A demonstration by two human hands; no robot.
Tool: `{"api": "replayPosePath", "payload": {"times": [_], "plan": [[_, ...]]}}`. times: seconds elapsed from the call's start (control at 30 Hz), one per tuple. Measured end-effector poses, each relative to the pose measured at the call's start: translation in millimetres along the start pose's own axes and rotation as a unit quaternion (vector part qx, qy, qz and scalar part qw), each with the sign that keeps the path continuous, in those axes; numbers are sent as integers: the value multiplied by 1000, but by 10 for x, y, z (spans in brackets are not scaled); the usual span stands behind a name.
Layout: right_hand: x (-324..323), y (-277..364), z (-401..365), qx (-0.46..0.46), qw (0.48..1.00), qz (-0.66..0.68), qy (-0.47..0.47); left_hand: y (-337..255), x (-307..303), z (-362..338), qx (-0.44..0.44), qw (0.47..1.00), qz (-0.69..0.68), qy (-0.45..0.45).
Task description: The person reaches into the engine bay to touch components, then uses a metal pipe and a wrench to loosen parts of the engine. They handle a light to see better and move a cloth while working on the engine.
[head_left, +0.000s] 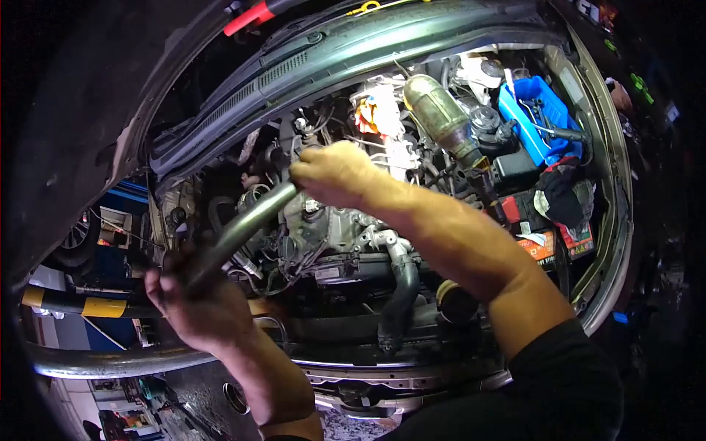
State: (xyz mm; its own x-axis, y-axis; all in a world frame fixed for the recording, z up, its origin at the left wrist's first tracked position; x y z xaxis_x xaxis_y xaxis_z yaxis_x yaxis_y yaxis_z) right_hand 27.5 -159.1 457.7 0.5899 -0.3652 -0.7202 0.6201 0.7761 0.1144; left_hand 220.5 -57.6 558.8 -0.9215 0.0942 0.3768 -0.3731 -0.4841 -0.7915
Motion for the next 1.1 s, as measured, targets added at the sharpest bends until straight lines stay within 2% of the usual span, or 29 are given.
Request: {"api": "replayPosePath", "payload": {"times": [0.03, 0.1, 0.17, 0.2, 0.33, 0.47, 0.7, 0.77, 0.9, 0.97, 1.03, 1.07, 1.1], "plan": [[4, 96, -64, 25, 999, 18, -8, -54, -196, -81, -10, 997, 8, -79], [102, 307, -171, 57, 997, 43, -17, -141, 20, -203, -9, 996, -44, 72], [87, 467, -274, 92, 993, 53, -61, -192, 51, -295, 13, 996, 4, 84], [157, 495, -309, 135, 988, 58, -38, -219, 69, -353, 34, 994, 51, 91], [433, 680, -456, 112, 992, 42, -33, -36, -184, -496, -50, 993, 3, 108], [524, 788, -568, 93, 993, 63, -38, 11, -203, -555, -66, 989, 35, 127], [608, 712, -562, 126, 985, 114, -31, -1, -19, -520, -55, 981, 91, 165], [642, 686, -578, 133, 982, 129, -20, 33, 51, -521, -68, 974, 84, 197], [694, 754, -627, 124, 984, 131, -5, 30, 77, -497, -95, 972, 93, 196], [713, 758, -630, 117, 985, 129, 12, 60, 175, -488, -116, 954, 129, 244], [725, 702, -640, 159, 975, 153, 3, 58, 70, -324, -139, 950, 132, 247], [778, 677, -592, 154, 978, 140, 6, 26, -144, -155, -115, 965, 119, 202], [731, 618, -582, 183, 969, 169, 0, 107, 227, -123, -118, 967, 98, 203]]}}
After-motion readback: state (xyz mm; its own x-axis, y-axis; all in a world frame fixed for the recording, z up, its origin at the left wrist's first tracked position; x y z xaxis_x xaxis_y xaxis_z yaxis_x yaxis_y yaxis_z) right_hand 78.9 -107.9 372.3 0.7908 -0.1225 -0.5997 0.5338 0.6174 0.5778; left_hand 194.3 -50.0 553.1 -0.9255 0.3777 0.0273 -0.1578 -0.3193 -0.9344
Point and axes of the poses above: each hand's wrist, its own z-axis towards the middle knuckle, its own x-axis out of the palm, y = z × x, the point moved 9 cm from there along z, towards the middle knuckle, and after that the axes turned 11 degrees about -x, right-handed, at the moved point
